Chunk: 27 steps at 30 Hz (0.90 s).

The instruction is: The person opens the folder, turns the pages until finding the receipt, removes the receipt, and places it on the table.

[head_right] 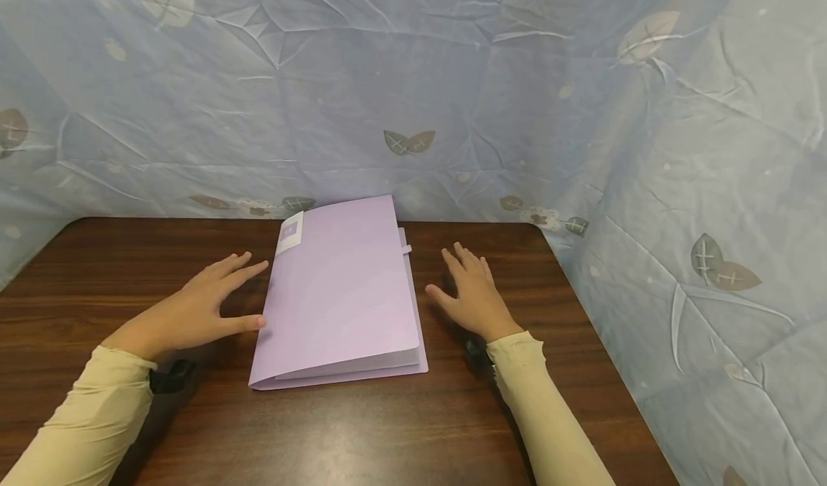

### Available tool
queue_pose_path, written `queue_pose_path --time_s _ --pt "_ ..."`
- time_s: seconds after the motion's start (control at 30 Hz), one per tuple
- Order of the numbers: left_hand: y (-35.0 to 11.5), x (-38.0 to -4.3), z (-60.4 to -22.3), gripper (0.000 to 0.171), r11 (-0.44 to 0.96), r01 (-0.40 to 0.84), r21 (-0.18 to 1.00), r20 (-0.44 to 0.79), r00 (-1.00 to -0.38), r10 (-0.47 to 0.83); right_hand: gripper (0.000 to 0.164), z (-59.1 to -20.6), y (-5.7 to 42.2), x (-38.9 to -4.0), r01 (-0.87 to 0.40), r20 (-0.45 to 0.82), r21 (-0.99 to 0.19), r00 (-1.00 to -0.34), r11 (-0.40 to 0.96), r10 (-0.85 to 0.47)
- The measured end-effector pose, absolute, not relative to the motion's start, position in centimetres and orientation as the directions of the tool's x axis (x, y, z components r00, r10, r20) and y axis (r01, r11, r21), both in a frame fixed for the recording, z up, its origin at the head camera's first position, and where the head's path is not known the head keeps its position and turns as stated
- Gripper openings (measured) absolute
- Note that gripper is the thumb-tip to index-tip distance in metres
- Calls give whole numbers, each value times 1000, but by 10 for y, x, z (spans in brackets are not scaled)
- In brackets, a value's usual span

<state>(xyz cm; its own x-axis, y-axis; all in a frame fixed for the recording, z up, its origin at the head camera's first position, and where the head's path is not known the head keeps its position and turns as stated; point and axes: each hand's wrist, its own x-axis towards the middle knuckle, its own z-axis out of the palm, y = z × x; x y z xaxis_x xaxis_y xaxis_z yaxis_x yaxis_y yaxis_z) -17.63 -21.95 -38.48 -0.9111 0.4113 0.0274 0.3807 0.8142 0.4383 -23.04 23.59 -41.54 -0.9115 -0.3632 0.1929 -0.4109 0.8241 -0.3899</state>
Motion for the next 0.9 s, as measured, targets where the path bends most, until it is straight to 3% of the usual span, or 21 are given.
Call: queue_pose_path --time_s 0.5,0.9 --pt "-203 -172 -391 98 775 411 480 6 -885 466 72 -403 213 -217 -584 160 -418 -802 696 -576" --pt "-190 -170 -398 99 777 412 476 -40 -872 487 63 -396 214 -215 -612 198 -453 -778 649 -596"
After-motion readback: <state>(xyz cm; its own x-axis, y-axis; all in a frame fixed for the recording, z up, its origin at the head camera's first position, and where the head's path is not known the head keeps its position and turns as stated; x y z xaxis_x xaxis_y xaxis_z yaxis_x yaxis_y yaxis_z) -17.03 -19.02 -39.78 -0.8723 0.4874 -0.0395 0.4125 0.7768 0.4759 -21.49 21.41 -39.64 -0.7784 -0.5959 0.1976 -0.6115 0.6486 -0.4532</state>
